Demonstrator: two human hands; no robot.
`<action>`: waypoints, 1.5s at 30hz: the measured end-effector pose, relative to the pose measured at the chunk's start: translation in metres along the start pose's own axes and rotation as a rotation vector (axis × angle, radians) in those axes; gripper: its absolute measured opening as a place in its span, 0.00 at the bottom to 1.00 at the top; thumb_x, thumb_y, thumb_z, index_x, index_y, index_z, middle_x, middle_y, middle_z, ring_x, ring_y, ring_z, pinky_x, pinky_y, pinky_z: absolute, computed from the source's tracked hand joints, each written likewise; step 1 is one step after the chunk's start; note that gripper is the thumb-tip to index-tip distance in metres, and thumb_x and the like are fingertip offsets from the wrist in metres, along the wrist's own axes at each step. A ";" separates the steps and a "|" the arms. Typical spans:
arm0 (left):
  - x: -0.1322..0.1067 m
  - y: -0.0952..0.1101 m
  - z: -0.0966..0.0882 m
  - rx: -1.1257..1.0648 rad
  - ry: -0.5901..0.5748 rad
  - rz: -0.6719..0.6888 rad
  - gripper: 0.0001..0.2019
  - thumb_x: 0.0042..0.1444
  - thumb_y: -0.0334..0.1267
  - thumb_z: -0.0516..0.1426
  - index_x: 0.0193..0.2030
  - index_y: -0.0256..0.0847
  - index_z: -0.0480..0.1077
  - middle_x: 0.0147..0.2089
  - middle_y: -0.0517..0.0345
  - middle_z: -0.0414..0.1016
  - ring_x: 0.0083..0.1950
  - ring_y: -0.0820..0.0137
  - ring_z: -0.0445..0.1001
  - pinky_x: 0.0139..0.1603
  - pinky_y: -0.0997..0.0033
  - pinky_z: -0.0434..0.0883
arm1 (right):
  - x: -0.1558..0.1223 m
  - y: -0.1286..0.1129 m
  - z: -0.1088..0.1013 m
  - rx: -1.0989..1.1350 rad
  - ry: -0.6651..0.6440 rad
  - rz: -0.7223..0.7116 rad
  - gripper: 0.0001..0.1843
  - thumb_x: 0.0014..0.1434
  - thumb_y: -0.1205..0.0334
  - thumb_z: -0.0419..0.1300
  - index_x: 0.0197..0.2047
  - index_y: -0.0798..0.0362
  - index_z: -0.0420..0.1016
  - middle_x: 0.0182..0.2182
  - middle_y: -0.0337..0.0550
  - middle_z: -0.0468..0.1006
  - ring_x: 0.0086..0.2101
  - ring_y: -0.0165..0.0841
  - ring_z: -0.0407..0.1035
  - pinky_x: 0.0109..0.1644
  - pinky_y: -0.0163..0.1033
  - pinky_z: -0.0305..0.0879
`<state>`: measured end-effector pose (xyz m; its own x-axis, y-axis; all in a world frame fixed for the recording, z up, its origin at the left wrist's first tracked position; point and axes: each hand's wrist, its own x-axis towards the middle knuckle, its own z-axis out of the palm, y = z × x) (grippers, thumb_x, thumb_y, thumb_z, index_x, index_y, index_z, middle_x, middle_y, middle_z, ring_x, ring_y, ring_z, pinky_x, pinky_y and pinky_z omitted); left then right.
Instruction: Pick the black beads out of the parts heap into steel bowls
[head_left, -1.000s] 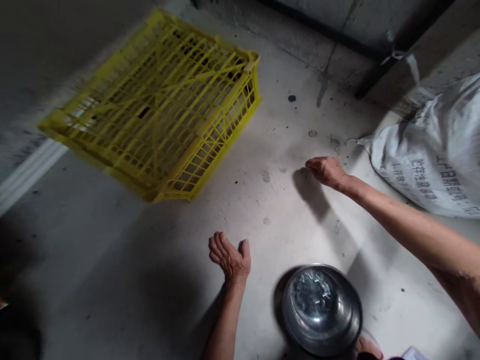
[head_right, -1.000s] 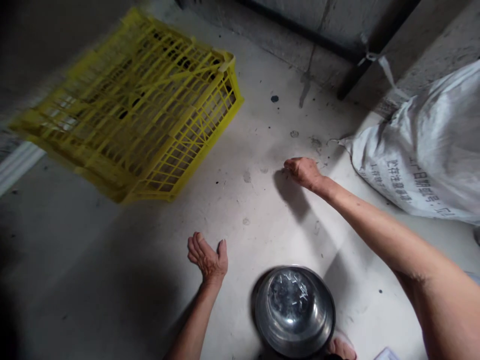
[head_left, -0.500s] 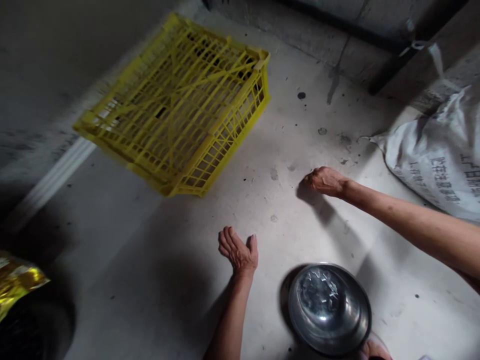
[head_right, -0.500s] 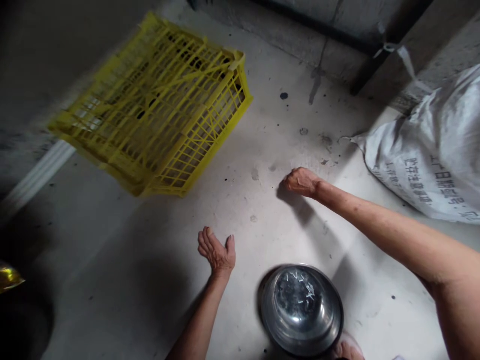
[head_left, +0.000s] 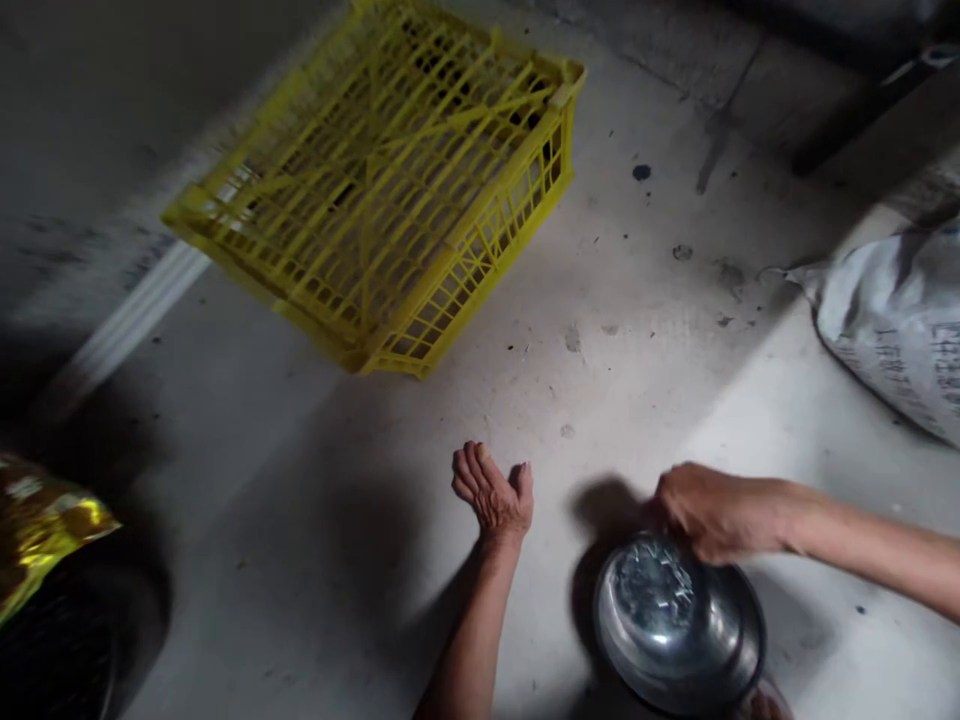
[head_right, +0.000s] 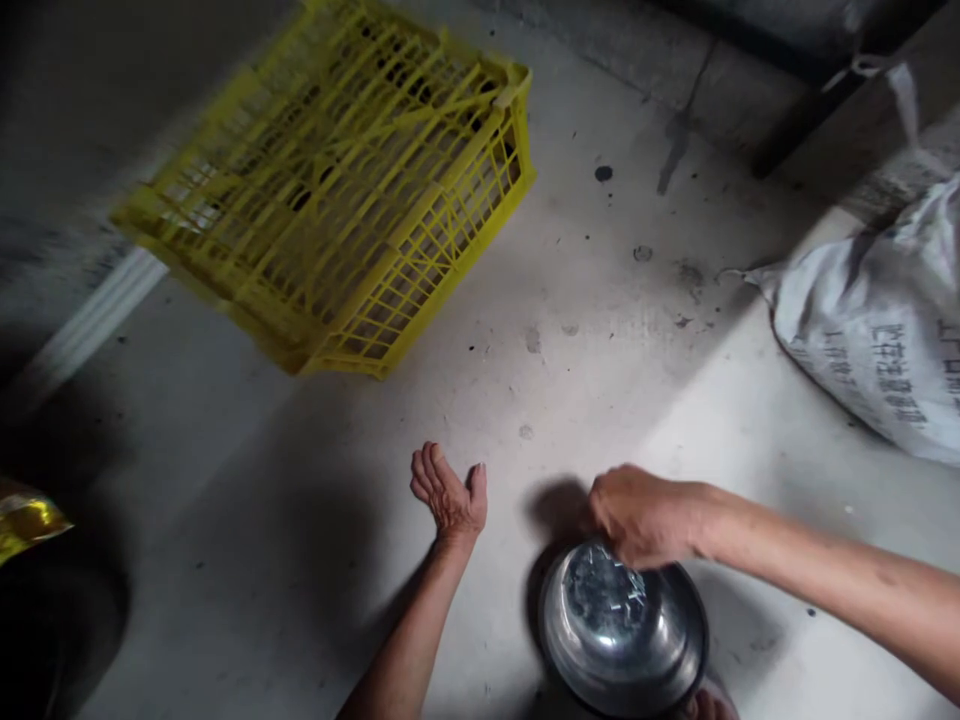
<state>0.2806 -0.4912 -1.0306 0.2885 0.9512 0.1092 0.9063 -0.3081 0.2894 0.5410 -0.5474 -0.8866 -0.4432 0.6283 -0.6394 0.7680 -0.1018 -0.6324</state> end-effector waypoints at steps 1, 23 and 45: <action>0.000 0.000 0.000 -0.004 -0.002 0.001 0.34 0.57 0.50 0.47 0.61 0.22 0.50 0.60 0.27 0.55 0.65 0.47 0.47 0.60 0.46 0.50 | 0.001 -0.009 0.003 0.064 -0.075 -0.034 0.05 0.47 0.70 0.56 0.22 0.54 0.71 0.17 0.37 0.69 0.18 0.25 0.58 0.23 0.32 0.50; 0.000 -0.001 -0.001 -0.033 -0.058 -0.018 0.35 0.57 0.52 0.46 0.62 0.23 0.49 0.61 0.28 0.53 0.65 0.47 0.45 0.61 0.45 0.48 | 0.202 -0.005 -0.072 -0.894 0.323 -0.175 0.17 0.56 0.77 0.42 0.36 0.62 0.72 0.35 0.55 0.74 0.33 0.36 0.65 0.31 0.39 0.49; 0.004 -0.009 0.010 -0.087 0.016 -0.122 0.39 0.52 0.56 0.49 0.63 0.27 0.50 0.64 0.30 0.51 0.66 0.42 0.45 0.60 0.36 0.47 | -0.036 -0.047 0.103 -0.089 0.352 -0.152 0.03 0.53 0.67 0.53 0.32 0.54 0.67 0.28 0.41 0.73 0.30 0.30 0.64 0.27 0.35 0.52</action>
<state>0.2770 -0.4844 -1.0418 0.1722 0.9816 0.0827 0.9040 -0.1909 0.3825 0.4733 -0.6443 -0.8785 -0.3807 0.8590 -0.3425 0.7497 0.0699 -0.6580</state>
